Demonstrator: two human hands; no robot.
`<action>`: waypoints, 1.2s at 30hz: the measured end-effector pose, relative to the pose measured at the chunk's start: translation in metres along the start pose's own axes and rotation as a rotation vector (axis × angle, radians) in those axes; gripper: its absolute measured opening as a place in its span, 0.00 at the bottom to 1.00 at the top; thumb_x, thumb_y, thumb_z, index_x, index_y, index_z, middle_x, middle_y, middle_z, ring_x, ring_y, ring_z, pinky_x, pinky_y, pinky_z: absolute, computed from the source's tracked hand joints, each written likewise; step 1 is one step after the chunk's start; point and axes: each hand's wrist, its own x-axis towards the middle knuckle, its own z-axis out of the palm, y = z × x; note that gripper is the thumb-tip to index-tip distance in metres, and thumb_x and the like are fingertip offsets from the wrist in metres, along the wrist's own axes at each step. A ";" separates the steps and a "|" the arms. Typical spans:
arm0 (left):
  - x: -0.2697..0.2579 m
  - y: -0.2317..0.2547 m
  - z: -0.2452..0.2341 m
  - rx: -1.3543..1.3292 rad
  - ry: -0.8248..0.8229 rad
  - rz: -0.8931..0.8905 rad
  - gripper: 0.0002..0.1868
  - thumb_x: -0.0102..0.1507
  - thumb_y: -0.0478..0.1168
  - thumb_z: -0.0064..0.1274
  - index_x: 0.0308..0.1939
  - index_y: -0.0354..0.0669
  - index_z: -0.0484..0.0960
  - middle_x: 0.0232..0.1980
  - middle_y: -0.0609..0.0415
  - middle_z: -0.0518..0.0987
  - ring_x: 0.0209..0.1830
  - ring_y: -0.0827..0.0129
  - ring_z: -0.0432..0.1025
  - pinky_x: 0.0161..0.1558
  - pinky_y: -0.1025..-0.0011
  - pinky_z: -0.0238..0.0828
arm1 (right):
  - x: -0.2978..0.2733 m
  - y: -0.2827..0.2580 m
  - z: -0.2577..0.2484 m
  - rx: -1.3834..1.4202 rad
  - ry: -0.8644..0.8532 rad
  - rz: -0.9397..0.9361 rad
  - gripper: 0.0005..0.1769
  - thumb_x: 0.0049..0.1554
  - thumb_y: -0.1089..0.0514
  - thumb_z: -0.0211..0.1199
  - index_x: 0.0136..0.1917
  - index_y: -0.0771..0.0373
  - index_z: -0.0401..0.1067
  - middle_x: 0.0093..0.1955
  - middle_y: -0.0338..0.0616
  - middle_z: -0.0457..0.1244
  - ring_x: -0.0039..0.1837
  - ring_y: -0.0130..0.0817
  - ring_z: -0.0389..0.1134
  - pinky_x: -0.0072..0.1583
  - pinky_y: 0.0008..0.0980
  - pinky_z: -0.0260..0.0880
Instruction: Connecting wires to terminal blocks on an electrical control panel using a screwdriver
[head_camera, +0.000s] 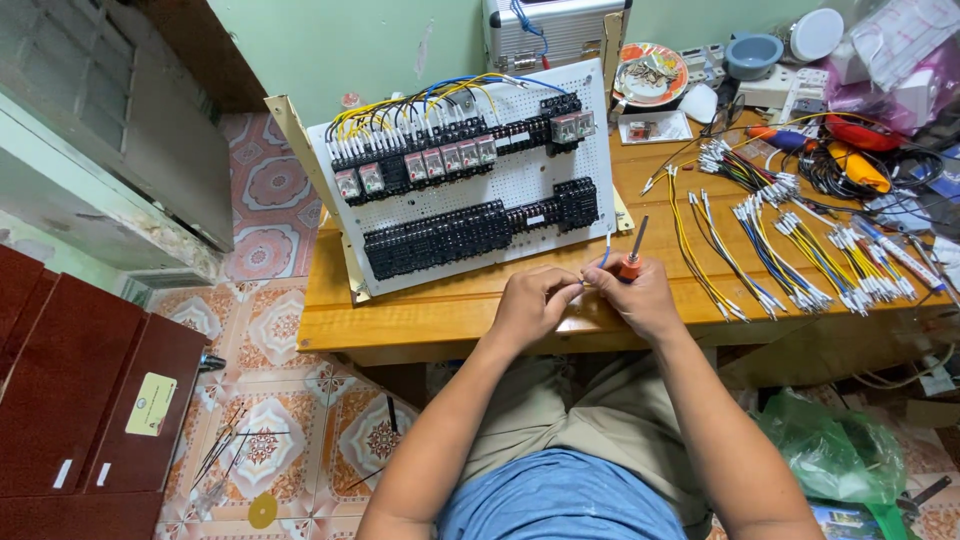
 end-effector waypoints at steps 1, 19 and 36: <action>-0.001 0.000 0.003 0.001 -0.002 0.001 0.03 0.65 0.42 0.60 0.41 0.51 0.86 0.33 0.52 0.83 0.36 0.57 0.80 0.40 0.67 0.76 | 0.001 0.003 0.002 0.001 0.002 0.000 0.07 0.54 0.60 0.75 0.43 0.64 0.80 0.34 0.43 0.68 0.34 0.22 0.64 0.39 0.20 0.64; -0.008 -0.010 0.012 -0.099 0.120 -0.093 0.03 0.60 0.40 0.62 0.35 0.48 0.87 0.24 0.50 0.81 0.26 0.60 0.76 0.28 0.68 0.72 | 0.000 0.003 0.010 -0.096 0.171 0.002 0.04 0.55 0.60 0.76 0.43 0.61 0.82 0.39 0.42 0.71 0.42 0.20 0.65 0.48 0.21 0.66; -0.006 -0.009 0.010 -0.124 0.135 -0.196 0.06 0.59 0.42 0.62 0.28 0.48 0.86 0.19 0.52 0.78 0.18 0.69 0.69 0.22 0.73 0.65 | -0.001 -0.002 0.007 -0.045 0.167 -0.065 0.07 0.55 0.63 0.75 0.40 0.62 0.77 0.43 0.44 0.73 0.45 0.21 0.66 0.49 0.22 0.62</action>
